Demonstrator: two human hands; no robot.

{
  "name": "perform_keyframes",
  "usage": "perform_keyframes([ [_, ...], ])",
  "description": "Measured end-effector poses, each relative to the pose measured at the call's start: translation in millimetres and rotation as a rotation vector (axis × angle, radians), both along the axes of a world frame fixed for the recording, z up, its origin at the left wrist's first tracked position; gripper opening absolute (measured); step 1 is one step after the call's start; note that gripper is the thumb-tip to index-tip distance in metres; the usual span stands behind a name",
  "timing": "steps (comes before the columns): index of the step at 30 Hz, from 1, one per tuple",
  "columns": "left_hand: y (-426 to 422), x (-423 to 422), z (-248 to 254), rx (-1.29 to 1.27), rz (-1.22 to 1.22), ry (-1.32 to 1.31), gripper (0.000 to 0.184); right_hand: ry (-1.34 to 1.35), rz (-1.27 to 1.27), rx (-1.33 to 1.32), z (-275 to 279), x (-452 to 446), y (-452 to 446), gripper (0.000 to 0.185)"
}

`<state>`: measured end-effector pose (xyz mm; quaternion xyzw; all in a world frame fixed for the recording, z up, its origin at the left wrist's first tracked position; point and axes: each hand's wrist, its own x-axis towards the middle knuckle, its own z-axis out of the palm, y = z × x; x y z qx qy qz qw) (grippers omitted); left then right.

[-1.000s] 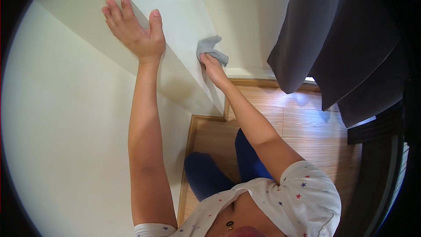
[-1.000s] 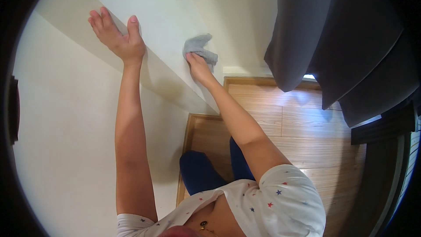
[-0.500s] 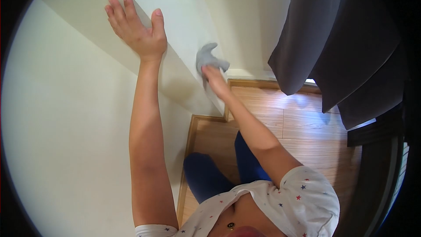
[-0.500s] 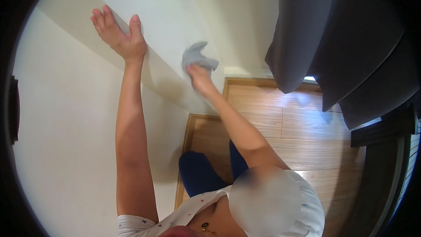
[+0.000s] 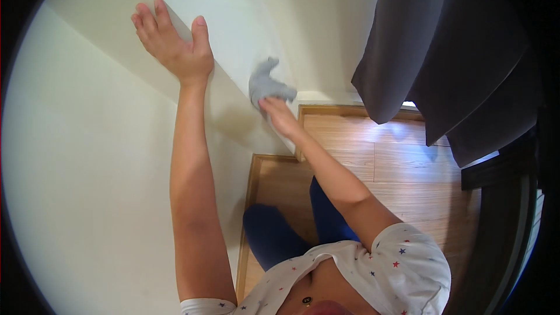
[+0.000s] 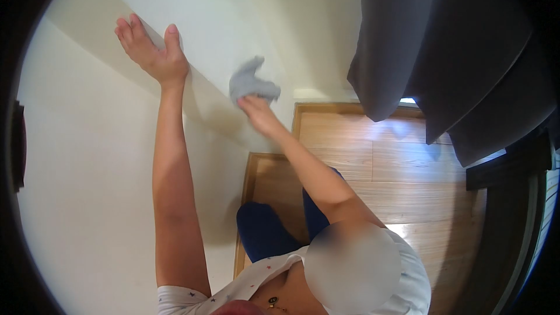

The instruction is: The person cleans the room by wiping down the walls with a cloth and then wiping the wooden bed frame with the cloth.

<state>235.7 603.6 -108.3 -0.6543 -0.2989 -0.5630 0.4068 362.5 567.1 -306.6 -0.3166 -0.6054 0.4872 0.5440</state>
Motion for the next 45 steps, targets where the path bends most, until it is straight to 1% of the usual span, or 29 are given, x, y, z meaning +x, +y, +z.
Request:
perform_keyframes([
  [3,1.1,-0.4,-0.4,0.014,-0.003,0.012,0.066,0.037,0.037,-0.090,-0.2,-4.2,-8.0,0.041],
  [5,1.3,-1.0,-1.3,0.020,-0.007,0.019,0.066,0.018,-0.036,-0.070,8.0,-5.8,15.9,0.040],
  [8,0.3,-1.8,-1.8,0.000,-0.017,0.005,0.066,0.202,-0.070,-0.044,18.4,-11.4,48.7,0.040],
  [11,-2.3,-1.5,-0.5,0.014,-0.006,0.013,0.066,-0.116,-0.075,0.228,5.7,-6.2,38.0,0.040],
  [12,-2.1,-1.0,0.3,0.018,-0.003,0.015,0.066,-0.055,-0.032,0.026,4.3,-8.6,15.9,0.040],
  [15,-2.2,-0.7,0.1,0.017,0.005,0.012,0.066,0.057,0.046,-0.036,7.1,-11.9,-21.0,0.039],
  [18,-3.6,-1.1,-1.0,0.008,0.002,0.013,0.066,-0.019,0.088,-0.104,25.3,-2.4,4.7,0.039],
  [22,-1.9,-1.7,-0.6,0.019,0.005,0.006,0.066,0.035,0.043,0.008,38.9,1.1,19.2,0.039],
  [25,-1.7,-0.6,0.6,0.023,0.002,0.008,0.066,0.013,0.046,0.083,10.5,0.8,-5.6,0.039],
  [28,-1.8,-0.3,1.3,0.024,-0.004,0.002,0.065,0.122,-0.015,0.058,-4.7,-10.3,-21.5,0.038],
  [31,-4.8,1.0,1.6,0.005,0.027,0.022,0.066,-0.156,0.197,-0.164,28.5,7.5,-0.3,0.036],
  [34,-6.6,1.0,2.3,-0.002,0.041,0.033,0.066,-0.061,0.154,-0.074,36.1,-3.2,14.8,0.033],
  [37,-7.7,0.5,0.2,-0.008,0.045,0.033,0.066,0.096,-0.151,0.380,6.3,-21.4,-7.9,0.034],
  [40,-8.0,2.7,1.6,-0.015,0.046,0.024,0.066,0.049,-0.088,0.292,-2.4,-24.2,-36.3,0.034],
  [43,-10.8,4.4,-0.6,-0.035,0.061,0.014,0.066,-0.348,0.233,-0.075,35.0,-4.0,-21.2,0.039],
  [45,-9.8,6.3,2.1,-0.031,0.064,0.018,0.066,-0.254,0.184,-0.042,46.5,-8.9,7.8,0.042],
])
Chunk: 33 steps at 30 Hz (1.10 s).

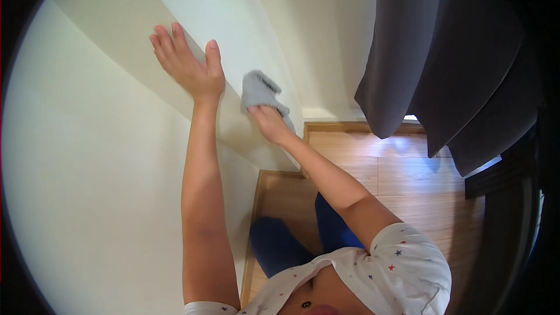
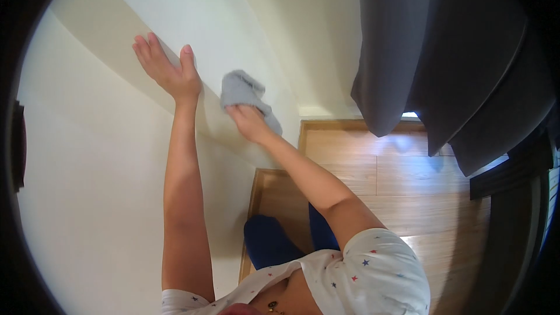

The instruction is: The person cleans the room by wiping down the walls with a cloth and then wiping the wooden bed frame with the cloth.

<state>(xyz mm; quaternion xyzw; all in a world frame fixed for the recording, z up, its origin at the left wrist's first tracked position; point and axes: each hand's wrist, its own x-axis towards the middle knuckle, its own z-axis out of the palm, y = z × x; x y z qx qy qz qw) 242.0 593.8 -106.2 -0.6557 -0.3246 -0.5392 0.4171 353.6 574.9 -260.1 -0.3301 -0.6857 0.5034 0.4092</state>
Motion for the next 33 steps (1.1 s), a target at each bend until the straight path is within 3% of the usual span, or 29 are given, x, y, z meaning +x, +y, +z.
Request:
perform_keyframes([
  [4,-2.5,-2.2,0.0,-0.001,0.007,0.012,0.066,0.333,-0.306,0.193,6.4,-17.1,41.3,0.055],
  [7,-4.8,-1.1,3.0,-0.013,0.020,0.016,0.066,0.327,-0.354,0.070,0.4,-15.9,57.7,0.052],
  [10,-3.1,-1.4,2.2,-0.011,0.005,0.012,0.067,0.279,-0.206,0.102,34.0,-3.8,55.9,0.049],
  [11,-3.3,-2.3,1.3,-0.013,-0.001,0.014,0.067,0.387,-0.241,0.283,48.3,-10.4,56.3,0.047],
  [13,-2.7,-3.1,2.8,-0.008,-0.012,0.024,0.067,0.296,-0.087,0.272,93.4,-3.0,56.0,0.048],
  [16,-1.4,-4.5,-7.1,-0.042,-0.035,-0.008,0.066,0.413,-0.208,0.284,106.4,-14.6,91.6,0.049],
  [19,-0.9,-8.5,-13.0,-0.076,-0.057,-0.029,0.066,0.435,-0.462,0.244,61.1,-19.9,132.6,0.051],
  [23,0.2,-11.5,-21.1,-0.122,-0.086,-0.071,0.066,0.149,-0.712,0.187,-49.5,-9.5,158.9,0.037],
  [26,1.3,-13.9,-27.4,-0.117,-0.072,-0.067,0.066,0.022,-0.635,0.069,-43.3,33.8,150.8,0.029],
  [28,4.2,-12.5,-25.6,-0.123,-0.080,-0.076,0.065,-0.009,-0.780,0.382,-9.7,60.3,158.0,0.025],
  [30,4.6,-12.6,-26.3,-0.127,-0.085,-0.086,0.065,-0.212,-1.000,0.622,30.4,88.8,166.7,0.025],
  [33,-2.5,-18.2,-28.7,-0.127,-0.084,-0.099,0.064,-0.697,-1.118,0.845,38.0,126.5,193.9,0.028],
])
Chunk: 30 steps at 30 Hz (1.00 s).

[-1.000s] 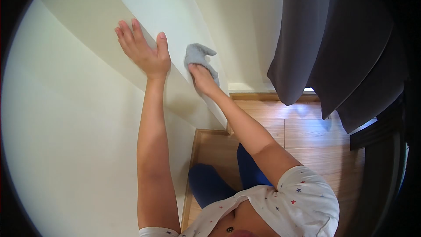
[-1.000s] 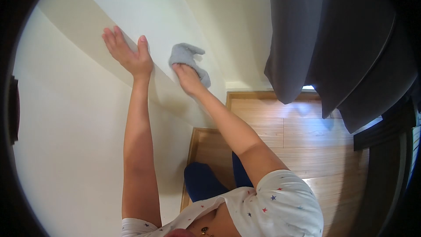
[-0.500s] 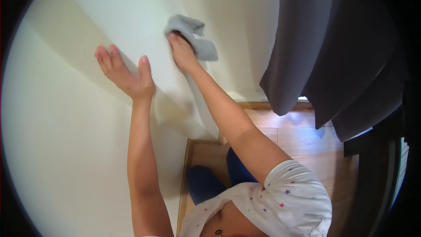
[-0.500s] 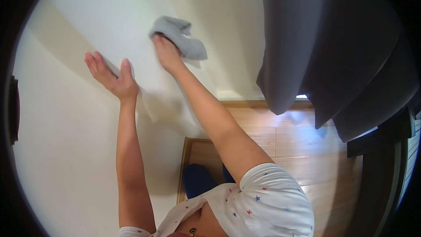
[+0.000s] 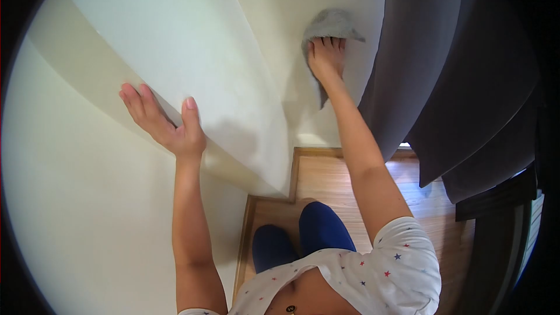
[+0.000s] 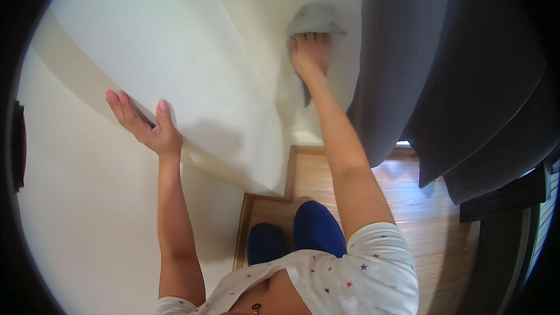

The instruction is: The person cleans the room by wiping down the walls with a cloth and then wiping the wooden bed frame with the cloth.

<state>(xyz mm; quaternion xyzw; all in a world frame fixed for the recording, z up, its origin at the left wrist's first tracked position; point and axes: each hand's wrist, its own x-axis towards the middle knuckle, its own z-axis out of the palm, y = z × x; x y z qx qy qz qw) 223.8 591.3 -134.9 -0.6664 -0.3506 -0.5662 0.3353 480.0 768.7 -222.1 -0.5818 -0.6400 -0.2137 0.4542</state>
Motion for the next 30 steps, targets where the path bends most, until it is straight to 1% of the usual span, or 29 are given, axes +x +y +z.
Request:
perform_keyframes([
  [2,-6.8,-1.6,5.9,-0.001,0.016,-0.005,0.064,-0.312,-0.087,-0.094,-31.6,18.4,17.3,0.032],
  [4,-6.5,-2.0,4.9,0.005,0.016,0.011,0.064,-0.459,-0.102,-0.146,-102.2,29.7,32.4,0.039],
  [5,-4.3,0.0,5.0,0.006,0.018,0.022,0.064,-0.531,-0.108,-0.173,-122.2,35.2,34.2,0.043],
  [8,-7.3,-0.4,5.1,-0.002,0.020,0.005,0.063,-0.465,0.017,-0.285,-122.2,40.4,20.1,0.049],
  [9,-7.2,-0.1,6.4,0.003,0.033,0.013,0.064,-0.384,-0.036,-0.251,-104.6,37.2,20.8,0.051],
  [10,-6.6,0.2,6.9,0.004,0.043,0.022,0.064,-0.302,-0.090,-0.221,-73.1,32.1,23.0,0.052],
  [12,-4.4,2.9,8.3,-0.002,0.040,0.026,0.064,-0.086,-0.074,0.190,-3.9,28.5,45.9,0.049],
  [14,-1.4,5.3,9.9,-0.010,0.015,0.008,0.064,-0.300,-0.375,0.100,77.9,23.5,37.6,0.042],
  [16,-2.2,6.7,5.9,-0.028,-0.001,-0.051,0.064,-0.138,-0.069,-0.146,123.8,16.3,16.2,0.042],
  [17,-2.5,7.0,3.9,-0.039,-0.010,-0.080,0.063,-0.054,0.085,-0.268,130.7,11.8,11.7,0.041],
  [18,-2.2,7.6,3.3,-0.035,-0.015,-0.082,0.063,-0.077,0.077,-0.277,121.9,4.9,14.6,0.040],
  [20,-1.7,9.1,4.1,-0.031,-0.025,-0.088,0.063,-0.123,0.062,-0.300,75.4,-11.2,31.9,0.038],
  [21,0.5,8.4,4.0,-0.021,-0.031,-0.074,0.063,-0.542,-0.384,0.050,13.2,-19.5,82.5,0.036],
  [23,2.7,5.9,3.8,0.004,-0.040,-0.052,0.063,-0.746,-0.381,0.269,-50.3,-30.2,89.6,0.034],
  [24,2.6,7.0,3.9,0.008,-0.052,-0.062,0.063,-0.523,0.057,0.119,-64.0,-36.5,51.8,0.033],
  [26,3.3,9.4,4.1,0.018,-0.075,-0.082,0.063,-0.198,0.437,0.039,-167.2,-57.8,90.2,0.034],
  [28,2.4,8.2,5.2,0.001,-0.051,-0.061,0.063,0.160,0.450,-0.091,-172.9,-75.0,36.0,0.029],
  [30,1.0,7.2,3.6,-0.009,-0.056,-0.056,0.062,0.289,0.477,-0.529,-164.7,-82.8,-8.1,0.026],
])
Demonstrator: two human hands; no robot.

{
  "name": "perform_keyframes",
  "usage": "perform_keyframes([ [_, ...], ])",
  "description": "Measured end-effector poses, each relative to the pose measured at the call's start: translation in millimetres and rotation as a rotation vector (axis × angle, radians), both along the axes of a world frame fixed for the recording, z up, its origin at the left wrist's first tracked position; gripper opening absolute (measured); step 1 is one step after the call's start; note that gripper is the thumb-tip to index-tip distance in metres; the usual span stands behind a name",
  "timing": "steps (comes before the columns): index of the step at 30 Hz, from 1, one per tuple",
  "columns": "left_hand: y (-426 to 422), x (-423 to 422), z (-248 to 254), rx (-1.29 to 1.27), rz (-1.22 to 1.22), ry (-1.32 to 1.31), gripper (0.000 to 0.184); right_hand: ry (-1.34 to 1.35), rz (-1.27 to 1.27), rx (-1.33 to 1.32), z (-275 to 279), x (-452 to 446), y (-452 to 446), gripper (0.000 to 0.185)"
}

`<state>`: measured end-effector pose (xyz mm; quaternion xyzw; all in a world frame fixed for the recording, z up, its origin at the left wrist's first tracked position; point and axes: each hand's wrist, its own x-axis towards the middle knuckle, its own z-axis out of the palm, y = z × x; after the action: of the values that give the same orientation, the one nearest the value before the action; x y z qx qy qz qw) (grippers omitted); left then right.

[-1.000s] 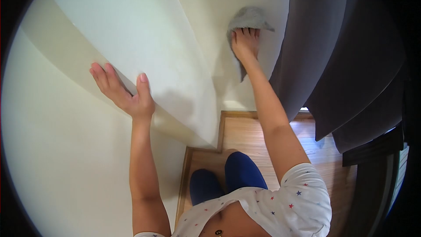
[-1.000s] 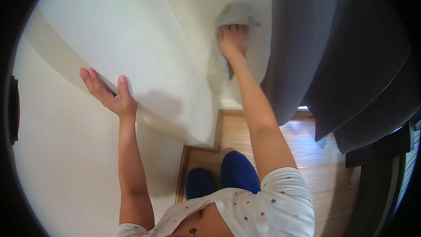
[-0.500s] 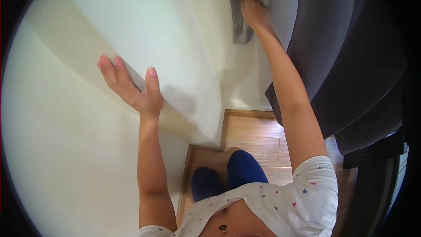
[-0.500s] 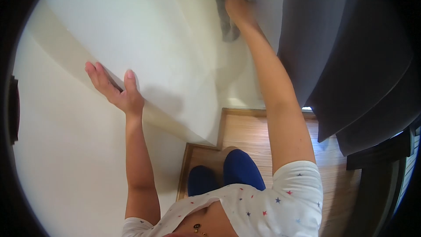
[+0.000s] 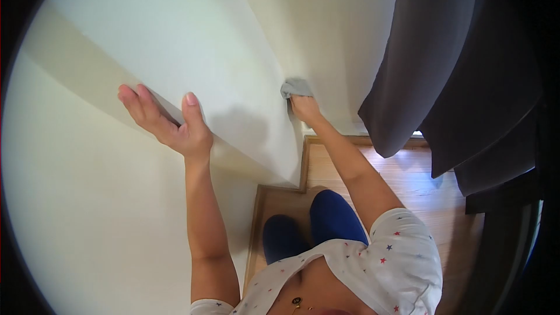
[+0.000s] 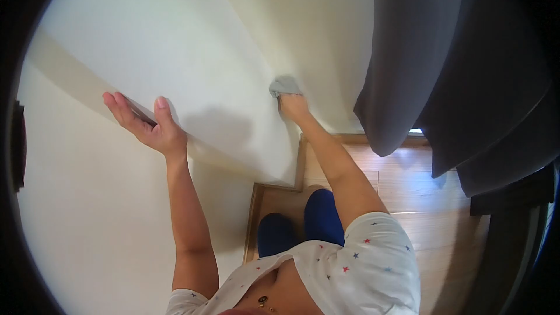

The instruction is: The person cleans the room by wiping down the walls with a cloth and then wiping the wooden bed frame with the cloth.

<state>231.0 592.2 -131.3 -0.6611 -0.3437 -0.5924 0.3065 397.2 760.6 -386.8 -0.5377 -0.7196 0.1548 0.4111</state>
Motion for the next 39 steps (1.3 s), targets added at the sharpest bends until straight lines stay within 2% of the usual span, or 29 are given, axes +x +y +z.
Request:
perform_keyframes([
  [1,0.8,0.4,-1.1,0.006,-0.016,-0.011,0.062,0.016,0.030,-0.221,5.2,-1.3,-13.9,0.026],
  [4,4.0,-0.2,-3.4,0.015,-0.034,-0.030,0.063,0.454,-0.109,-0.272,9.8,-11.3,-34.0,0.028],
  [6,4.2,-0.3,-4.7,0.019,-0.040,-0.051,0.063,0.638,0.000,-0.262,58.3,-14.9,-53.5,0.034],
  [8,3.2,1.8,-5.2,0.022,-0.053,-0.080,0.063,0.637,0.129,0.138,95.4,-35.3,-61.8,0.035],
  [9,4.3,1.8,-5.0,0.033,-0.077,-0.091,0.063,0.733,0.399,0.306,126.8,-34.4,-79.7,0.040],
  [10,4.6,1.7,-3.8,0.039,-0.100,-0.100,0.063,0.680,0.533,0.438,139.1,-43.6,-85.6,0.042],
  [12,3.3,5.9,-1.4,0.037,-0.126,-0.139,0.062,0.516,0.436,0.575,155.0,-65.2,-99.7,0.041],
  [15,6.0,4.3,0.4,0.075,-0.170,-0.073,0.062,0.639,0.308,0.327,105.1,-77.6,-77.4,0.040],
  [16,7.0,4.2,1.9,0.084,-0.111,-0.057,0.062,0.530,0.187,0.423,65.6,-83.7,-57.5,0.040],
  [18,-4.1,-7.4,-14.6,0.097,-0.130,-0.072,0.061,0.212,0.205,0.064,-32.1,-80.6,-54.4,0.042],
  [19,-5.6,-8.0,-15.9,0.099,-0.144,-0.071,0.061,0.157,0.329,-0.370,-47.9,-62.0,-59.8,0.041],
  [20,3.8,-0.8,-0.8,0.087,-0.164,-0.063,0.061,0.586,0.265,-0.509,-69.5,-58.1,-64.2,0.053],
  [22,3.8,0.8,-1.5,0.093,-0.197,-0.081,0.060,0.828,0.077,-0.688,-154.1,-82.2,-92.0,0.068],
  [24,5.7,2.6,-2.2,0.093,-0.200,-0.069,0.059,0.967,0.136,-0.824,-140.0,-74.1,-140.5,0.077],
  [26,6.5,2.1,-4.9,0.089,-0.200,-0.066,0.059,1.056,0.160,-0.806,-124.5,-82.5,-171.4,0.078],
  [28,9.6,0.4,-10.7,0.080,-0.207,-0.074,0.059,0.856,0.318,-0.670,-95.6,-94.1,-198.5,0.078],
  [31,5.7,3.8,-27.8,0.061,-0.111,-0.038,0.060,0.705,0.593,-0.438,-27.1,-74.7,-222.3,0.059],
  [33,5.0,7.2,-46.0,0.038,-0.057,-0.025,0.062,0.569,0.685,-0.392,-14.5,-63.9,-214.6,0.042],
  [36,7.0,28.0,-67.7,-0.030,-0.020,-0.033,0.065,0.291,0.636,-0.441,-45.0,-57.4,-198.4,0.040],
  [39,7.8,25.0,-97.5,-0.049,-0.083,-0.161,0.069,0.438,0.267,-0.052,-150.3,-79.7,-201.1,0.039],
])
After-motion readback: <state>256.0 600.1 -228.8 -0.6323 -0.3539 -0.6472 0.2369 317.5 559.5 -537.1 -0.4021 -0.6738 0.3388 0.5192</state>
